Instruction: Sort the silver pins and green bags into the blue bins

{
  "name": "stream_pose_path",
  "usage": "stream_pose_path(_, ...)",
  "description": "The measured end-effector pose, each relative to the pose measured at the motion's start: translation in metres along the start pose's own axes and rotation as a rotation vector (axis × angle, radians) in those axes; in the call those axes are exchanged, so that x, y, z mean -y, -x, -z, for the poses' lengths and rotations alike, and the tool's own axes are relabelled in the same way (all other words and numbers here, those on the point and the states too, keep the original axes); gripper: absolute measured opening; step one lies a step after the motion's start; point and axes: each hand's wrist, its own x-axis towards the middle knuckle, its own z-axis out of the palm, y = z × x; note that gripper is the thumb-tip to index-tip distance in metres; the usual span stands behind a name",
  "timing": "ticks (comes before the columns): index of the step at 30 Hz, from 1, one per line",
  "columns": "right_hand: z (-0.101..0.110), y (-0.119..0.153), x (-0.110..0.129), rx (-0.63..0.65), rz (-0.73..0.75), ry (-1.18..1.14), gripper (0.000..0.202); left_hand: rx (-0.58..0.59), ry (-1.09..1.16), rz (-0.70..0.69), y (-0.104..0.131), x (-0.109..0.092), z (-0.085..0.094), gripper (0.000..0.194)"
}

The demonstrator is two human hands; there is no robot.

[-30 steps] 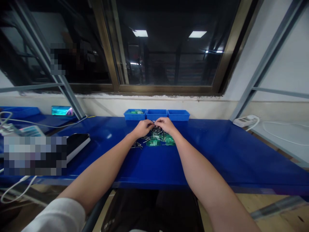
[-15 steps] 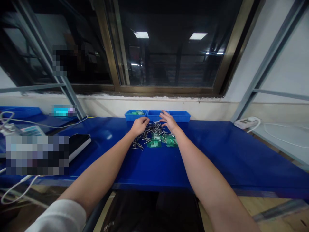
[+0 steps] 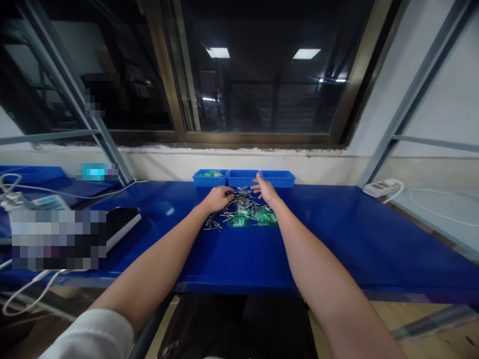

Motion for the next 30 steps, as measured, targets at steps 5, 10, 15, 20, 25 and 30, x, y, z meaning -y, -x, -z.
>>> stream_pose_path(5, -0.007, 0.006, -0.002, -0.027, 0.176, 0.425, 0.036, 0.045, -0.078, -0.029, 0.002, -0.002, -0.003, 0.036)
stream_pose_path(10, -0.017, 0.013, 0.0, 0.07, 0.301, 0.701, 0.017, 0.092, -0.15, -0.022, 0.001, -0.011, -0.006, 0.035)
stream_pose_path(15, -0.022, 0.014, 0.002, 0.103, 0.348, 0.741, 0.016, 0.109, -0.169, -0.017, 0.0, -0.016, -0.007, 0.029)
stream_pose_path(20, -0.02, 0.016, 0.003, 0.114, 0.33, 0.71, 0.017, 0.097, -0.146, 0.026, 0.0, -0.015, -0.004, 0.02)
stream_pose_path(25, -0.019, 0.016, 0.003, 0.094, 0.327, 0.673, 0.018, 0.028, -0.088, 0.009, -0.001, -0.01, -0.001, 0.014)
stream_pose_path(30, -0.019, 0.016, 0.005, 0.11, 0.331, 0.583, 0.02, -0.044, -0.027, -0.031, -0.001, -0.008, 0.0, 0.018)
